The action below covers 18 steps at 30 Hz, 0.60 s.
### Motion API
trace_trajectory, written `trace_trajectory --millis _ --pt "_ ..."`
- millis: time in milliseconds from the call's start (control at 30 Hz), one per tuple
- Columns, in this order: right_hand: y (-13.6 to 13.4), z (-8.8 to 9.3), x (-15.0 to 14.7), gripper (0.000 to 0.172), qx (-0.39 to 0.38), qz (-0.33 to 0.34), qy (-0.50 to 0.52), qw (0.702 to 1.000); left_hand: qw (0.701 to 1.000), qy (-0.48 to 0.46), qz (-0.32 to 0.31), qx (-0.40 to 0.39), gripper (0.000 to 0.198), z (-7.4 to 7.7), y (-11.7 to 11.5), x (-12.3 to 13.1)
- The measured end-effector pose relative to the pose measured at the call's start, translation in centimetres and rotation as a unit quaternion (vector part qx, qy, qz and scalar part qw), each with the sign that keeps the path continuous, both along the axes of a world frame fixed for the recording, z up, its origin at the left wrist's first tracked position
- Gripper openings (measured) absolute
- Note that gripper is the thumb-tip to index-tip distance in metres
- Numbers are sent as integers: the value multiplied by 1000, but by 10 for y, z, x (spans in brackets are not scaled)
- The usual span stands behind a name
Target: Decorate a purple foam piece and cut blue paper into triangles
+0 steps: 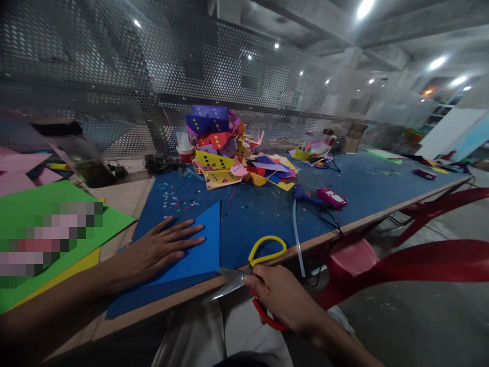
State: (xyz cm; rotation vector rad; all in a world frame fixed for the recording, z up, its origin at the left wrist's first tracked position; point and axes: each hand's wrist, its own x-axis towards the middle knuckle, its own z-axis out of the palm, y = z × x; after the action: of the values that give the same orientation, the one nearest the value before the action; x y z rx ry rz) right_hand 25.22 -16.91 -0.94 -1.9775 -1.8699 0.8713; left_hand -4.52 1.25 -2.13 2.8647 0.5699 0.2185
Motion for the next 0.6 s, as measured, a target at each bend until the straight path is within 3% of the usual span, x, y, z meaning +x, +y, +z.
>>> trace_trajectory --millis 333,600 --pt "2 -6 0 37 10 2 -3 1000 1000 15 0 9 47 -5 3 -2" --pt "7 0 13 35 19 10 -27 999 997 13 71 34 47 -15 -19 13"
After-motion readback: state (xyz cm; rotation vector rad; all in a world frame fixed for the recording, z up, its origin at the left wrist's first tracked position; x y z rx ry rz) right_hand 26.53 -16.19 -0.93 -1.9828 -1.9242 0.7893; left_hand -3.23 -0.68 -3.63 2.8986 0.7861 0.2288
